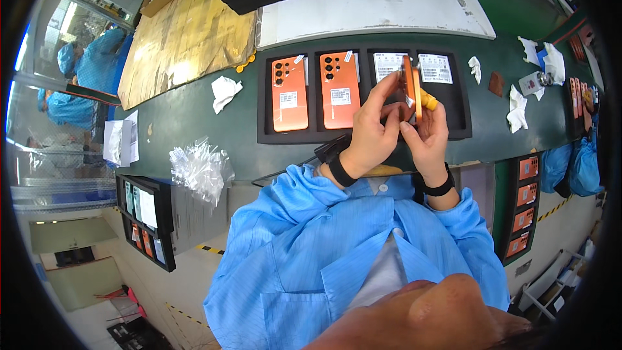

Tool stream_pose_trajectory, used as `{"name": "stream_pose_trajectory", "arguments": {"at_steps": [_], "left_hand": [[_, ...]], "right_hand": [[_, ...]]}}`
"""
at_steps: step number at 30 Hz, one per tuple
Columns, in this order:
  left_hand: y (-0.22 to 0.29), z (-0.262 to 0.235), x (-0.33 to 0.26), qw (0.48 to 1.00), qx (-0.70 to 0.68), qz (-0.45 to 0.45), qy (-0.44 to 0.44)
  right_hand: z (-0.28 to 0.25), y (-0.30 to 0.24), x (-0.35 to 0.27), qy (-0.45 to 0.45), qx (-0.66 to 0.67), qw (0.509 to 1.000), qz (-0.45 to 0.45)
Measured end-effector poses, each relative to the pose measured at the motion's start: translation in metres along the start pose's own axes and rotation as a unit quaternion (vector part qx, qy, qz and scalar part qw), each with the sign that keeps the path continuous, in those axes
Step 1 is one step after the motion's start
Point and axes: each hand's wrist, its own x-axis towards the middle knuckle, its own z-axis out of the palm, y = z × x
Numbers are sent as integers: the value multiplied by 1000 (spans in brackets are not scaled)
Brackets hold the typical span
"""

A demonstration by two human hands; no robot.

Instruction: Wiping the backs and edges of several orange smartphones with a yellow cloth at a factory workbench.

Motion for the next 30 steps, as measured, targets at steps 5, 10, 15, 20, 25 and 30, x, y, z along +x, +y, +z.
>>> {"name": "stream_pose_trajectory", "arguments": {"at_steps": [5,10,15,20,25,30], "left_hand": [[4,1,-7,1000,3,23,-17],[9,2,-7,1000,-13,8,-15],[3,0,3,999,-21,26,-20],[-1,-1,6,999,-37,-3,-16],[1,0,9,998,-57,-8,-18],[2,0,9,997,-66,-24,-20]], "right_hand": [[-4,-5,-11,-4,-31,1000,-4],[-2,-6,-13,10,-53,998,-13],[4,-10,-3,13,-58,998,-17],[1,-2,4,-1,-74,997,-29],[1,-5,5,-1,-69,997,-19],[1,-5,5,1,-65,998,-13]]}}
